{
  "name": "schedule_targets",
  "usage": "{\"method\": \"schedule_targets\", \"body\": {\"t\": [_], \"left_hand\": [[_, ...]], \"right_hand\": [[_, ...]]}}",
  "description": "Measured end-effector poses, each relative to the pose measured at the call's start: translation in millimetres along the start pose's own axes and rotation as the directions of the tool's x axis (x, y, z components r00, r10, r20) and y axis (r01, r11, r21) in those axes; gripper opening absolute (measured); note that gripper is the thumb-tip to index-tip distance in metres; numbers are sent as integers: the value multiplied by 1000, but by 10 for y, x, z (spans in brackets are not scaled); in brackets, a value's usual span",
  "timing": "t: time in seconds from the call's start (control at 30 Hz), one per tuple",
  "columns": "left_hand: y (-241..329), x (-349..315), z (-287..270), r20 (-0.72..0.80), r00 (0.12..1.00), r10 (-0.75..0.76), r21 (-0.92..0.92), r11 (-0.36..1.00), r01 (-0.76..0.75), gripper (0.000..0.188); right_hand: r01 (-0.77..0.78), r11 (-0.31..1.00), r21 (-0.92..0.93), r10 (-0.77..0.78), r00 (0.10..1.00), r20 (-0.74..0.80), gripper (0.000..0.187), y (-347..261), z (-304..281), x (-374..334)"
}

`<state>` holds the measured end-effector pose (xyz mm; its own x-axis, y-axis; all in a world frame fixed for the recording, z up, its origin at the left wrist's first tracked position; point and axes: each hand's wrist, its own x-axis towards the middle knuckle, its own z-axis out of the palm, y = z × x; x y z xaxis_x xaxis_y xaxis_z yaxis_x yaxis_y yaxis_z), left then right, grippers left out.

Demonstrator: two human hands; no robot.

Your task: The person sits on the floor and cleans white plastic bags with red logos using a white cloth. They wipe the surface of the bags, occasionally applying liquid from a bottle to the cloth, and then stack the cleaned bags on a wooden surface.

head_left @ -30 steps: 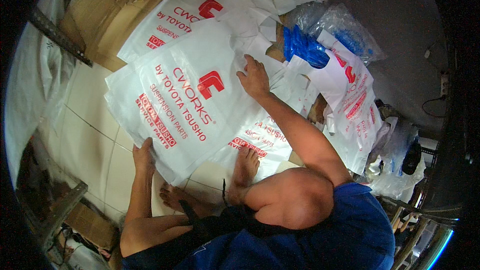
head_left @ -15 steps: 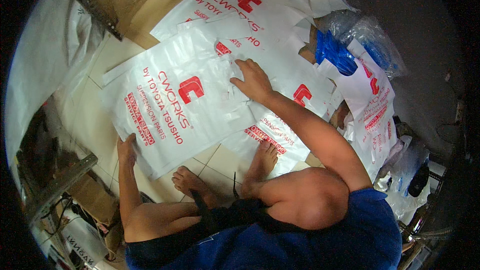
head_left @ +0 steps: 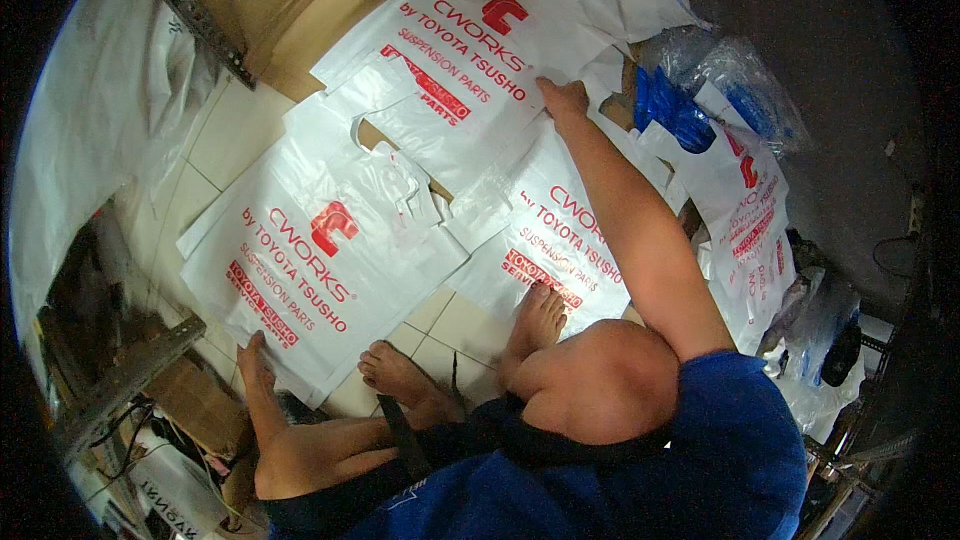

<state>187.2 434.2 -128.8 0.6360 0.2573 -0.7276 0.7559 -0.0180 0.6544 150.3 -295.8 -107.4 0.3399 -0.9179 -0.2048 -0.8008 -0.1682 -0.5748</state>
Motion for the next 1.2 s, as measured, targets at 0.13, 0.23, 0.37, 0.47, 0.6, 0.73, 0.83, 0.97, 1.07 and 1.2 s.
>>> {"method": "schedule_targets", "body": {"t": [0.13,0.23,0.37,0.47,0.6,0.73,0.83,0.97,1.07,1.2], "left_hand": [[0,-75,-39,64,998,27,-59,998,-23,61],[-37,-83,62,86,993,83,-35,996,-80,59],[45,-221,454,10,997,-79,9,997,79,57],[101,-319,-170,27,998,59,-13,998,-59,56],[-20,-172,-49,11,998,59,-12,998,-59,56],[-293,198,7,63,998,21,-79,997,-16,58],[-81,-130,145,36,991,127,-49,991,-125,54],[19,-165,90,51,992,116,-13,993,-116,51],[47,-273,74,49,993,110,20,994,-111,49],[47,-253,232,58,989,133,33,990,-135,54]], "right_hand": [[78,992,96,-99,967,234,67,64,379,438],[379,925,-29,-336,851,405,69,184,420,916],[-93,990,108,82,991,106,64,150,435,1004],[-110,984,-143,146,952,269,73,-637,474,118],[-212,875,-435,203,977,-68,69,-634,82,-45],[160,916,-367,-49,955,294,69,-206,-1,450],[59,978,-200,19,929,370,77,-485,56,255],[-200,940,-276,235,967,99,83,-664,115,5],[-303,916,-264,309,951,-18,84,-591,228,64],[-275,945,-179,259,960,-104,81,-303,405,497]]}}
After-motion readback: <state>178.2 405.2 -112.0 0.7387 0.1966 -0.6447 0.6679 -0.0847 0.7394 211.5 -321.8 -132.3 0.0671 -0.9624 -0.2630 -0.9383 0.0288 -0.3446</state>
